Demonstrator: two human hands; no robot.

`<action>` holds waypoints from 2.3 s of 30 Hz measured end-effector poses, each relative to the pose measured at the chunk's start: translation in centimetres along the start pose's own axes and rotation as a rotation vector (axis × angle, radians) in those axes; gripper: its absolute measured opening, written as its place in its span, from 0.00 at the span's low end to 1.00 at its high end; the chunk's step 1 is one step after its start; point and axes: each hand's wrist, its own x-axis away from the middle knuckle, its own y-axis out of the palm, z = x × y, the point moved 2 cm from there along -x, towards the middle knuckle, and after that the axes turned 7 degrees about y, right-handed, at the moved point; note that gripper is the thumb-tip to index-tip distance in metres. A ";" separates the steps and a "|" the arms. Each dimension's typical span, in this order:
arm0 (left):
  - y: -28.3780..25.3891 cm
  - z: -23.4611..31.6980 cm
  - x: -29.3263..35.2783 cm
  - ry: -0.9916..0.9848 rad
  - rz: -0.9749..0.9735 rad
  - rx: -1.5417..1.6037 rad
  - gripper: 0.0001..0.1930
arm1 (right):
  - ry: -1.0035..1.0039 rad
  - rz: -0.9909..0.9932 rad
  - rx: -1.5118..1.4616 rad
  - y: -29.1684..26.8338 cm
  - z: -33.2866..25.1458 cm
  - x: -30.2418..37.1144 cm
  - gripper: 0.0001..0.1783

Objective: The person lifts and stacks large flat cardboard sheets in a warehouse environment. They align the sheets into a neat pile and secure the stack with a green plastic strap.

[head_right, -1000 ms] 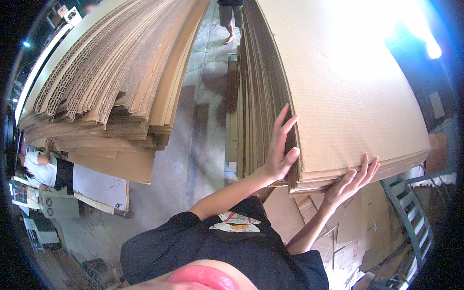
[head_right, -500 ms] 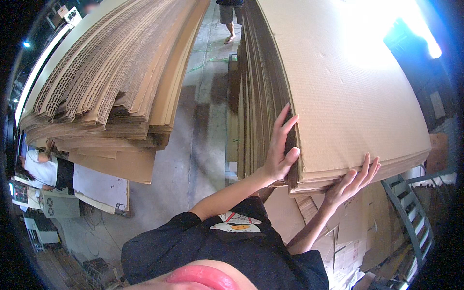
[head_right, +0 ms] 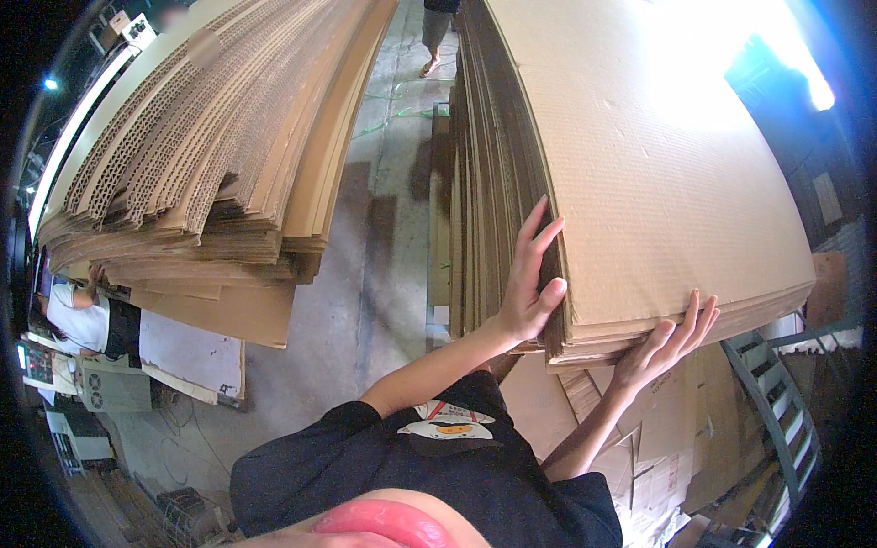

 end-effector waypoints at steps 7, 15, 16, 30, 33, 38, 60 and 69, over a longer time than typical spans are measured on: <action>-0.3 0.4 -0.3 -0.009 0.005 -0.019 0.39 | -0.008 -0.019 -0.003 -0.1 -0.3 -0.1 0.33; 0.1 0.7 -0.4 -0.014 -0.003 -0.035 0.37 | -0.005 -0.001 0.018 -0.5 -0.2 -0.1 0.34; 0.0 0.7 -0.3 -0.015 -0.004 -0.045 0.38 | -0.002 -0.004 0.013 -0.4 -0.2 -0.1 0.34; 0.1 0.7 -0.2 -0.030 0.001 -0.060 0.29 | 0.002 -0.006 -0.005 -0.4 -0.1 0.0 0.33; 0.1 0.4 0.1 -0.032 -0.018 -0.092 0.29 | 0.001 -0.003 -0.006 -0.3 0.1 0.0 0.33; 0.0 0.3 0.5 -0.067 -0.013 -0.085 0.29 | 0.002 -0.006 0.003 -0.3 0.2 0.0 0.33; -2.2 -2.2 3.1 -0.050 -0.279 -0.185 0.41 | -0.011 -0.002 -0.010 -0.3 -0.1 -0.1 0.33; -2.0 -3.3 4.1 0.018 -0.200 -0.195 0.44 | -0.016 0.002 -0.001 -0.4 0.2 0.0 0.32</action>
